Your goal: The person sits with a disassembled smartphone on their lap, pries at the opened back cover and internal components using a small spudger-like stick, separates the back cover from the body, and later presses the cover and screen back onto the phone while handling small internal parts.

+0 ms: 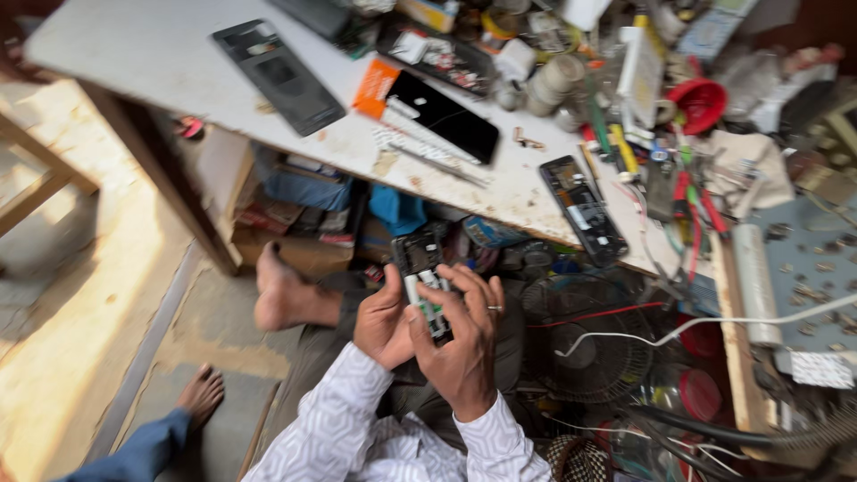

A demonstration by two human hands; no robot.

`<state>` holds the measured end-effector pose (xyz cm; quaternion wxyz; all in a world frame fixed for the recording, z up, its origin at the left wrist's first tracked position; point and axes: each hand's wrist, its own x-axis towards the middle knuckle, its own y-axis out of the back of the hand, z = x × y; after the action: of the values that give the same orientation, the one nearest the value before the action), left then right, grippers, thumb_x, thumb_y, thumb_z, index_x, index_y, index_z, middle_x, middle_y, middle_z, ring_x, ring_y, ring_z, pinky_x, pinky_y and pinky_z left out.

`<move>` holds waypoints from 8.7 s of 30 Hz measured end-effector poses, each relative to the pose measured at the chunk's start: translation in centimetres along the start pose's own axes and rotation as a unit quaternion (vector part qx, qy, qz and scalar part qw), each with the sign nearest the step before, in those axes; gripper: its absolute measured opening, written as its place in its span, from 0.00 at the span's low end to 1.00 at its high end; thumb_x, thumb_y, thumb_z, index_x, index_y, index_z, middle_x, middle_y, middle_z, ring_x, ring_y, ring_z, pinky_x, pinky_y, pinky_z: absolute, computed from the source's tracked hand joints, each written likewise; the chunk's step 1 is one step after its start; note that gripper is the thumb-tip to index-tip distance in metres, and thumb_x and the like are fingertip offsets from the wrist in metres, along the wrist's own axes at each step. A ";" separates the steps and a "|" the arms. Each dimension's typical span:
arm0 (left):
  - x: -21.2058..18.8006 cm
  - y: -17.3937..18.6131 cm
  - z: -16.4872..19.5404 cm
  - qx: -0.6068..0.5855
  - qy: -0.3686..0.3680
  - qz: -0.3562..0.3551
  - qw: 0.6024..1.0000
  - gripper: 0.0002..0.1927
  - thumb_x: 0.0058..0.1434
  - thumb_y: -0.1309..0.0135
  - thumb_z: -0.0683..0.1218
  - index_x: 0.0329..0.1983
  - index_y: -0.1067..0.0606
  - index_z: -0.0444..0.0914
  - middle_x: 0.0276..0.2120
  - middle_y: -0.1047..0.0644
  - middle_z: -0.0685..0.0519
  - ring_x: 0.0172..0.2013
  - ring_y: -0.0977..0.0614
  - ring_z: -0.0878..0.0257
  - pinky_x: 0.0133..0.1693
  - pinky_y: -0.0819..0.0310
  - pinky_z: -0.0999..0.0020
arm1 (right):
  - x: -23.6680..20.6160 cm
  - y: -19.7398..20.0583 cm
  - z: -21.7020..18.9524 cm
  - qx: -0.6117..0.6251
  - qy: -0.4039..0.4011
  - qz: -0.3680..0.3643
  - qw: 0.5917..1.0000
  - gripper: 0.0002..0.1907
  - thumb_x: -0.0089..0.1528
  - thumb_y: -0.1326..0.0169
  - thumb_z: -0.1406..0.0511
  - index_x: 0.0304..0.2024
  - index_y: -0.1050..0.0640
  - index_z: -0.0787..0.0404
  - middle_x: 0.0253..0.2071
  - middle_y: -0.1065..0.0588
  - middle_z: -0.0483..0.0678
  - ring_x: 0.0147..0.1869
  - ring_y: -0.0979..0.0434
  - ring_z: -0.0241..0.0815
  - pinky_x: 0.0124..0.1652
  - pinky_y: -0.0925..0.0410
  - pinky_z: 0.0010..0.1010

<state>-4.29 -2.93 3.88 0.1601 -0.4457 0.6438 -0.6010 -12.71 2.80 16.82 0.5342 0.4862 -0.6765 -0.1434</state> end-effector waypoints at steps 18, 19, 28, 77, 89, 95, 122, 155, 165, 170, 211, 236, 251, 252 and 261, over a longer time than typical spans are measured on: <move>0.2 -1.5 0.4 0.013 0.063 0.063 0.996 0.32 0.73 0.61 0.62 0.72 0.36 0.38 0.67 0.32 0.45 0.73 0.37 0.49 0.65 0.36 0.35 | 14.3 9.0 14.7 -0.187 0.039 -0.108 0.976 0.07 0.56 0.33 0.56 0.36 0.13 0.45 0.42 0.25 0.41 0.49 0.28 0.48 0.51 0.40 0.45; 0.2 -1.5 0.5 0.010 0.064 0.070 0.995 0.32 0.73 0.60 0.62 0.72 0.36 0.39 0.67 0.31 0.45 0.72 0.37 0.49 0.64 0.36 0.34 | 14.3 9.0 14.6 -0.191 0.047 -0.110 0.974 0.07 0.56 0.33 0.56 0.36 0.13 0.45 0.41 0.25 0.41 0.48 0.28 0.48 0.51 0.40 0.45; -0.4 -0.9 0.6 -0.004 0.089 0.068 0.994 0.30 0.75 0.59 0.58 0.72 0.36 0.36 0.68 0.32 0.41 0.75 0.41 0.45 0.66 0.37 0.32 | 16.1 8.8 16.4 -0.182 0.070 -0.194 0.961 0.07 0.58 0.34 0.55 0.36 0.14 0.47 0.41 0.23 0.42 0.49 0.25 0.47 0.52 0.37 0.45; -3.2 -4.4 -1.1 -0.078 0.215 0.106 0.968 0.29 0.76 0.64 0.57 0.71 0.36 0.34 0.66 0.33 0.34 0.70 0.38 0.34 0.52 0.21 0.36 | 5.0 7.8 6.4 0.214 -0.033 -0.318 0.923 0.04 0.66 0.45 0.66 0.41 0.25 0.59 0.48 0.30 0.46 0.49 0.30 0.39 0.48 0.34 0.31; -4.4 -1.1 -0.6 0.015 0.235 0.103 0.966 0.25 0.79 0.66 0.53 0.69 0.34 0.33 0.61 0.27 0.32 0.60 0.25 0.34 0.48 0.17 0.39 | 4.3 4.1 3.7 0.067 0.186 -0.351 0.915 0.07 0.59 0.41 0.71 0.39 0.23 0.60 0.43 0.27 0.48 0.47 0.28 0.50 0.48 0.36 0.42; -4.2 -1.4 -0.6 -0.039 0.248 0.131 0.959 0.26 0.80 0.70 0.54 0.69 0.36 0.31 0.61 0.28 0.34 0.59 0.23 0.37 0.47 0.18 0.39 | 4.3 3.7 3.9 0.046 0.171 -0.378 0.909 0.05 0.60 0.41 0.69 0.38 0.23 0.60 0.39 0.27 0.47 0.42 0.28 0.49 0.45 0.35 0.41; -4.1 -2.3 -0.6 -0.026 0.234 0.165 0.958 0.24 0.78 0.70 0.50 0.66 0.34 0.30 0.60 0.27 0.32 0.62 0.26 0.33 0.43 0.16 0.39 | 4.6 3.4 3.8 0.005 0.178 -0.384 0.906 0.07 0.59 0.39 0.64 0.36 0.22 0.58 0.37 0.25 0.45 0.41 0.22 0.49 0.41 0.30 0.41; -3.9 -1.0 -1.2 -0.054 0.248 0.151 0.955 0.26 0.79 0.68 0.55 0.66 0.33 0.31 0.60 0.27 0.34 0.64 0.28 0.36 0.45 0.17 0.40 | 5.8 3.3 4.0 0.041 0.036 -0.433 0.900 0.08 0.54 0.38 0.62 0.33 0.17 0.58 0.31 0.23 0.45 0.35 0.21 0.45 0.34 0.29 0.39; -4.0 -0.9 -1.2 -0.053 0.251 0.153 0.954 0.27 0.79 0.67 0.56 0.67 0.32 0.31 0.59 0.27 0.33 0.64 0.28 0.36 0.46 0.18 0.40 | 5.3 3.2 4.9 0.105 0.041 -0.426 0.898 0.07 0.56 0.38 0.64 0.34 0.18 0.61 0.32 0.24 0.46 0.37 0.21 0.43 0.36 0.30 0.36; -3.9 -0.6 -1.4 -0.083 0.256 0.140 0.953 0.26 0.79 0.67 0.55 0.66 0.32 0.32 0.58 0.26 0.34 0.64 0.28 0.35 0.47 0.18 0.39 | 5.4 3.4 5.5 0.125 0.042 -0.437 0.890 0.08 0.58 0.38 0.63 0.35 0.18 0.61 0.34 0.22 0.45 0.39 0.20 0.41 0.38 0.28 0.35; -4.6 -1.3 -1.4 0.137 0.186 0.100 0.968 0.19 0.76 0.58 0.42 0.68 0.34 0.30 0.60 0.27 0.34 0.60 0.23 0.40 0.49 0.17 0.47 | 4.0 3.7 4.6 0.095 0.024 -0.394 0.914 0.08 0.58 0.38 0.64 0.34 0.21 0.62 0.36 0.22 0.46 0.40 0.20 0.43 0.38 0.29 0.37; -3.7 -1.7 -1.6 -0.002 0.194 0.164 0.967 0.25 0.75 0.61 0.56 0.62 0.26 0.35 0.53 0.21 0.37 0.54 0.19 0.43 0.43 0.17 0.45 | 2.3 4.8 6.4 0.078 0.066 -0.205 0.974 0.25 0.59 0.37 0.67 0.58 0.26 0.62 0.74 0.40 0.62 0.80 0.43 0.61 0.72 0.45 0.49; -3.6 -0.6 -2.1 0.073 0.129 0.182 0.972 0.23 0.77 0.61 0.56 0.54 0.24 0.35 0.41 0.18 0.44 0.37 0.14 0.50 0.39 0.14 0.52 | -0.2 -0.4 8.3 0.247 -0.197 -0.276 0.908 0.57 0.49 0.34 0.60 0.73 0.53 0.62 0.76 0.59 0.63 0.82 0.66 0.57 0.74 0.63 0.50; -3.5 -0.6 -2.0 0.074 0.132 0.176 0.973 0.23 0.77 0.61 0.56 0.54 0.24 0.35 0.41 0.18 0.44 0.37 0.14 0.50 0.39 0.14 0.53 | -0.1 -0.4 8.3 0.247 -0.200 -0.280 0.906 0.57 0.49 0.35 0.60 0.73 0.53 0.62 0.76 0.59 0.63 0.82 0.66 0.57 0.74 0.63 0.49; -3.5 -0.7 -2.1 0.081 0.125 0.156 0.976 0.24 0.77 0.61 0.56 0.55 0.24 0.34 0.41 0.18 0.44 0.37 0.14 0.50 0.38 0.14 0.56 | 0.0 -0.6 8.4 0.263 -0.250 -0.302 0.882 0.57 0.49 0.36 0.60 0.72 0.56 0.60 0.72 0.55 0.61 0.79 0.59 0.62 0.71 0.56 0.53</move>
<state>-3.66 1.18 3.84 0.2057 -0.2462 0.6695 -0.6699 -19.64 -0.21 13.07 0.1305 0.7373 -0.6212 -0.2315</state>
